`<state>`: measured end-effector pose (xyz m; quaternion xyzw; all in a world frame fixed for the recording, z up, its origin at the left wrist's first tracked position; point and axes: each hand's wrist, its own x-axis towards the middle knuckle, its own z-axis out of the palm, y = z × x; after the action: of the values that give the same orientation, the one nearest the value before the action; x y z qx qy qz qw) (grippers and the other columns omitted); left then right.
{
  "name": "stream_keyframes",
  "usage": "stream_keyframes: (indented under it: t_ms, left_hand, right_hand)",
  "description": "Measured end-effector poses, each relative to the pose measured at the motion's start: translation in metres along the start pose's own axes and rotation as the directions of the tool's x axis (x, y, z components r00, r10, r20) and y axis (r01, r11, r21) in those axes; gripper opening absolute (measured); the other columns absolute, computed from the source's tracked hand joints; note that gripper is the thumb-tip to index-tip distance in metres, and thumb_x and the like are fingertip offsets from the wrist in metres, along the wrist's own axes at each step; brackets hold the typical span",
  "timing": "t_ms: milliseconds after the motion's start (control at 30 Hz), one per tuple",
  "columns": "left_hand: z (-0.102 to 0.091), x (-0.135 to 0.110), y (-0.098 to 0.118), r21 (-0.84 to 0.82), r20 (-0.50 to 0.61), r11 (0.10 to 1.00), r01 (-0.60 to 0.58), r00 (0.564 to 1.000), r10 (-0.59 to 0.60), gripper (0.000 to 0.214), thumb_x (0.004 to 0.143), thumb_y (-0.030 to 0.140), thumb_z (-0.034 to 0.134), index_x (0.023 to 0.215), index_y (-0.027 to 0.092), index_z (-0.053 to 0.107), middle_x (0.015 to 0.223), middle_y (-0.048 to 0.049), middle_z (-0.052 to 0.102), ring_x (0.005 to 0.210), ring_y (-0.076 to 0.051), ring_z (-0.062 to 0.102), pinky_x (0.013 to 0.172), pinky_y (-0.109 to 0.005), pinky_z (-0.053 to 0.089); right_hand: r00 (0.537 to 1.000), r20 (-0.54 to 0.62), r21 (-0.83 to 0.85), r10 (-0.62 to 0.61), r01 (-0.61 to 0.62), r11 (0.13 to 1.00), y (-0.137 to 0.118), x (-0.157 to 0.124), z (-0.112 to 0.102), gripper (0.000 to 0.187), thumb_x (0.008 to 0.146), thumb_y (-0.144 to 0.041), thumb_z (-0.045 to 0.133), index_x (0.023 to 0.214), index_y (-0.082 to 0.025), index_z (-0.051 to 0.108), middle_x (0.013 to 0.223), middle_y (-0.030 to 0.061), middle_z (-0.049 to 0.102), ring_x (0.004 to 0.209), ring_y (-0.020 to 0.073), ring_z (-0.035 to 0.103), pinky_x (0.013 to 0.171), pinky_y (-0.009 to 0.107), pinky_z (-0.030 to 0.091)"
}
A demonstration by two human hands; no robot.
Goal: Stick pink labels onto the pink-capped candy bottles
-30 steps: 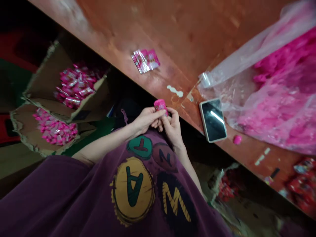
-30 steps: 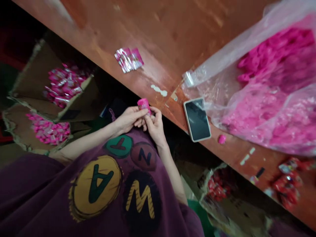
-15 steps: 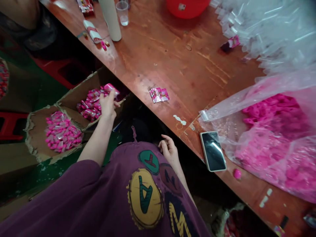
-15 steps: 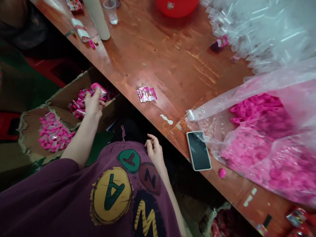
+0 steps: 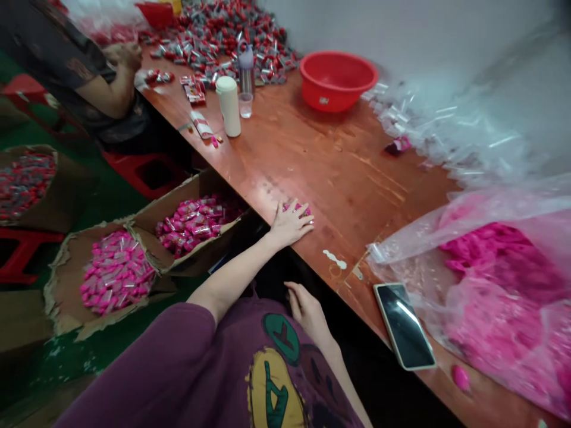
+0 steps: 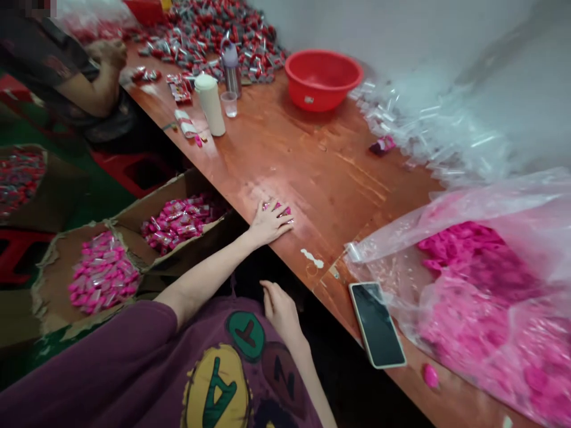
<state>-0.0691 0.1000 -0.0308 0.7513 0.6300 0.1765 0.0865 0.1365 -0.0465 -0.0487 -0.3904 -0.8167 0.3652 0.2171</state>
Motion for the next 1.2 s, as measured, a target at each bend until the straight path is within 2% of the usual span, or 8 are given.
stream_keyframes:
  t_ms: [167, 267, 533, 633, 700, 900, 1033, 1200]
  left_hand:
    - [-0.012, 0.012, -0.046, 0.049, -0.074, 0.984, 0.174, 0.983, -0.17, 0.046, 0.112, 0.039, 0.044, 0.145, 0.024, 0.072, 0.166, -0.0122, 0.053, 0.159, -0.038, 0.038, 0.131, -0.063, 0.024]
    - [-0.015, 0.011, -0.048, 0.068, -0.071, 0.979, 0.195, 0.979, -0.19, 0.047, 0.112, 0.039, 0.043, 0.147, 0.023, 0.07, 0.167, -0.0111, 0.052, 0.161, -0.038, 0.036, 0.13, -0.06, 0.029]
    - [0.041, -0.023, 0.058, -0.032, 0.022, 0.999, 0.013, 1.0, -0.013, 0.053, 0.11, 0.043, 0.042, 0.152, 0.021, 0.065, 0.171, -0.0127, 0.046, 0.164, -0.039, 0.028, 0.133, -0.062, 0.019]
    - [0.057, -0.033, 0.1, -0.06, 0.083, 0.994, -0.088, 0.992, 0.093, 0.055, 0.109, 0.044, 0.041, 0.154, 0.02, 0.062, 0.172, -0.0111, 0.045, 0.163, -0.04, 0.03, 0.133, -0.062, 0.018]
    - [0.06, -0.037, 0.118, -0.074, 0.092, 0.993, -0.094, 0.991, 0.1, 0.054, 0.11, 0.043, 0.041, 0.154, 0.021, 0.062, 0.172, -0.0094, 0.045, 0.163, -0.04, 0.03, 0.133, -0.062, 0.017]
    - [0.053, -0.043, 0.125, -0.09, 0.094, 0.995, -0.03, 0.995, 0.039, 0.051, 0.111, 0.043, 0.044, 0.152, 0.019, 0.061, 0.171, -0.0055, 0.047, 0.162, -0.038, 0.028, 0.133, -0.066, 0.015]
    - [0.054, -0.046, 0.128, -0.032, 0.041, 0.999, -0.022, 0.999, 0.023, 0.049, 0.111, 0.042, 0.044, 0.152, 0.021, 0.06, 0.172, -0.0045, 0.046, 0.163, -0.037, 0.029, 0.133, -0.065, 0.019]
    - [0.059, -0.052, 0.145, 0.011, 0.03, 1.0, 0.015, 0.999, -0.015, 0.049, 0.108, 0.038, 0.047, 0.15, 0.02, 0.065, 0.165, -0.0103, 0.055, 0.161, -0.039, 0.036, 0.132, -0.061, 0.025]
  right_hand:
    - [0.994, -0.086, 0.037, 0.065, -0.062, 0.997, 0.015, -0.03, -0.003, 0.025, 0.107, -0.026, 0.05, 0.117, -0.022, 0.073, 0.101, 0.0086, 0.081, 0.086, 0.0219, 0.081, 0.077, 0.032, 0.066]
    - [0.975, -0.175, 0.037, 0.137, -0.133, 0.99, 0.017, -0.043, -0.013, 0.027, 0.107, -0.028, 0.05, 0.117, -0.021, 0.073, 0.101, 0.0095, 0.081, 0.087, 0.023, 0.081, 0.079, 0.034, 0.066]
    - [0.779, -0.609, -0.07, 0.148, -0.239, 0.969, 0.021, -0.066, -0.052, 0.038, 0.11, -0.032, 0.04, 0.122, -0.019, 0.073, 0.11, 0.0154, 0.076, 0.105, 0.0262, 0.073, 0.099, 0.046, 0.059]
    - [0.639, -0.756, -0.234, 0.143, -0.469, 0.852, 0.038, -0.082, -0.068, 0.041, 0.11, -0.035, 0.041, 0.125, -0.017, 0.074, 0.117, 0.0177, 0.073, 0.115, 0.0296, 0.066, 0.107, 0.051, 0.05]
    - [0.598, -0.773, -0.282, 0.211, -0.622, 0.73, 0.046, -0.091, -0.077, 0.044, 0.109, -0.042, 0.048, 0.134, -0.015, 0.072, 0.131, 0.0208, 0.068, 0.127, 0.0342, 0.06, 0.112, 0.055, 0.044]
    - [0.686, -0.595, -0.382, 0.419, -0.7, 0.603, 0.062, -0.102, -0.094, 0.069, 0.103, -0.062, 0.06, 0.154, -0.017, 0.058, 0.158, 0.025, 0.051, 0.145, 0.0395, 0.046, 0.119, 0.057, 0.035]
    - [0.751, -0.54, -0.421, 0.38, -0.632, 0.651, 0.07, -0.112, -0.106, 0.064, 0.104, -0.063, 0.056, 0.154, -0.022, 0.059, 0.159, 0.0213, 0.051, 0.144, 0.0362, 0.047, 0.117, 0.054, 0.036]
    - [0.752, -0.577, -0.435, 0.317, -0.612, 0.66, 0.083, -0.135, -0.117, 0.059, 0.102, -0.058, 0.061, 0.148, -0.021, 0.063, 0.152, 0.0225, 0.056, 0.138, 0.0373, 0.051, 0.113, 0.058, 0.04]
